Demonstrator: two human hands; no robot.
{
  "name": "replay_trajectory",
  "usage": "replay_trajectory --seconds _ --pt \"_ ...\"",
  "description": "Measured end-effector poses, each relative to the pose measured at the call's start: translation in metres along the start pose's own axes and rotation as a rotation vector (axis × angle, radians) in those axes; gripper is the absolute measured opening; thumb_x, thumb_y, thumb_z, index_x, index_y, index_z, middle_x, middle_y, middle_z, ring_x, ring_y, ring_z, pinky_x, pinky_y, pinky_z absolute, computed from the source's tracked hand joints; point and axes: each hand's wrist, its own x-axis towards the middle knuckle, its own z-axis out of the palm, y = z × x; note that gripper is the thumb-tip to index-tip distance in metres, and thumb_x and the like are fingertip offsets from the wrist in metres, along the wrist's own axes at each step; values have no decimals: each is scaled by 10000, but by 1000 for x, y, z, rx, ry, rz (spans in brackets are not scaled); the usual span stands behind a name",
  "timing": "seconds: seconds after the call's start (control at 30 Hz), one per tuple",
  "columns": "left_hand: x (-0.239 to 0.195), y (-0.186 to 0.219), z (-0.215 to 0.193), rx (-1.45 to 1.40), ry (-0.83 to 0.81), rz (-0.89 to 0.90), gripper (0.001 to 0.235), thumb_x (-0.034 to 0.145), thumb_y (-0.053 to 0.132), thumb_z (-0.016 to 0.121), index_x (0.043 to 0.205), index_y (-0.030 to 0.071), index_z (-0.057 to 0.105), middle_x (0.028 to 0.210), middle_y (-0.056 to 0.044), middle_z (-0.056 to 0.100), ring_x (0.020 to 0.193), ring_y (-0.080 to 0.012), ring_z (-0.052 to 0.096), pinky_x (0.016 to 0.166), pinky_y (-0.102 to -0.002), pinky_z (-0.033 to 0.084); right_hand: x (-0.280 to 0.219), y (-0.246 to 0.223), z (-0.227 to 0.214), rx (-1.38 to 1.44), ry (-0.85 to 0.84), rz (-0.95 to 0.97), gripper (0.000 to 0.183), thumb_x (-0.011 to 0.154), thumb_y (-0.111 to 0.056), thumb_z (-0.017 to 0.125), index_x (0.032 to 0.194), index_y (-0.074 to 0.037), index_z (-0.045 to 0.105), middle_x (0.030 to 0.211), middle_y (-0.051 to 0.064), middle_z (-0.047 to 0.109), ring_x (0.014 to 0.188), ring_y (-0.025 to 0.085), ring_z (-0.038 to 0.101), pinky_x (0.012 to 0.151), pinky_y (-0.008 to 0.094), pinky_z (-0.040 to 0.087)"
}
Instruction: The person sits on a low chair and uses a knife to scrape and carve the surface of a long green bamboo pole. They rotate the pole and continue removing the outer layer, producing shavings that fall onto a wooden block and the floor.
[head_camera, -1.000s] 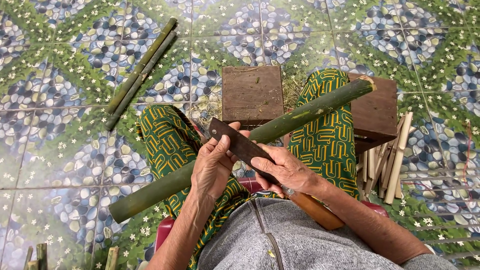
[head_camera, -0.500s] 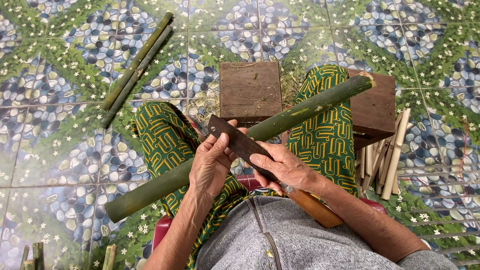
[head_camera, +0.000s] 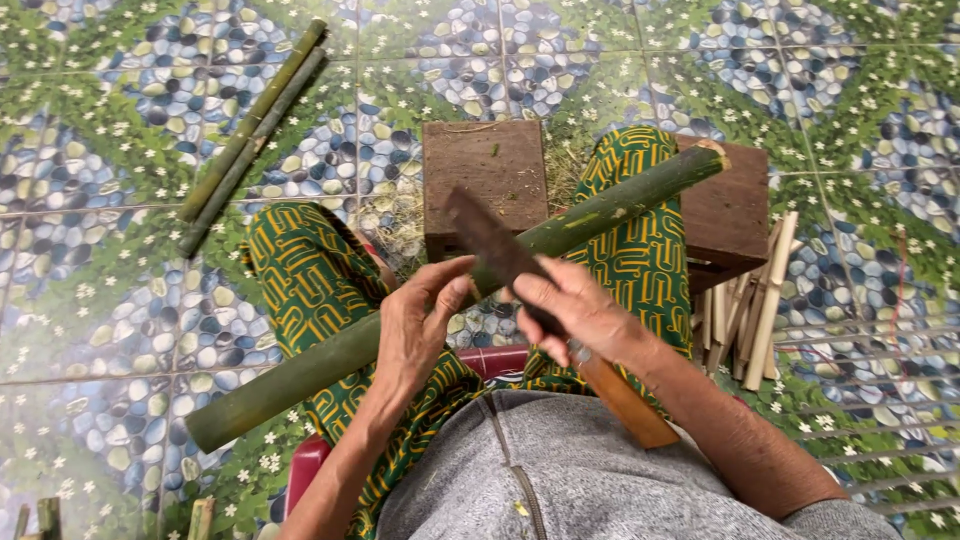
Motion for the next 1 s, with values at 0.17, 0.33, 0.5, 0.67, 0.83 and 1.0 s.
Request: replay_trajectory --seconds 0.17,0.33,0.5,0.67,0.83,1.0 --pt "3 -31 -2 622 -32 161 543 917 489 726 1372 200 664 1138 -97 733 1098 -280 662 916 -410 510 -14 10 -46 99 176 90 253 1080 -225 505 1142 13 564 568 124 586 339 122 498 260 260 486" --pt "4 -26 -8 763 -205 50 870 787 579 802 1473 141 491 1150 -139 681 1045 -364 709 858 -503 608 -12 44 -44 192 67 271 383 1085 -250 525 1295 70 545 605 119 631 355 131 530 262 273 488" --pt "4 -42 -13 795 -236 -6 637 850 480 780 1391 226 560 1059 -48 686 954 -319 748 786 -466 625 3 54 -24 406 -78 288 356 1119 -232 478 1296 76 490 588 72 605 339 96 535 258 225 498" --pt "7 -39 -14 800 -243 -27 623 847 497 755 1397 287 548 1051 -25 699 934 -318 755 771 -463 624 -5 53 -60 399 46 210 386 1107 -254 483 1301 79 456 575 53 544 323 87 513 240 237 488" --pt "4 -47 -11 813 -271 0 633 852 519 727 1405 286 527 1031 -18 675 926 -311 749 745 -470 626 -4 44 -25 382 -7 268 397 1122 -271 479 1289 88 523 588 34 558 321 75 501 233 225 475" --pt "8 -43 -12 806 -243 8 604 869 543 709 1392 301 529 1043 -21 691 921 -304 755 739 -456 622 2 39 -68 341 142 159 305 1102 -296 508 1120 0 579 592 3 449 336 54 441 246 224 440"
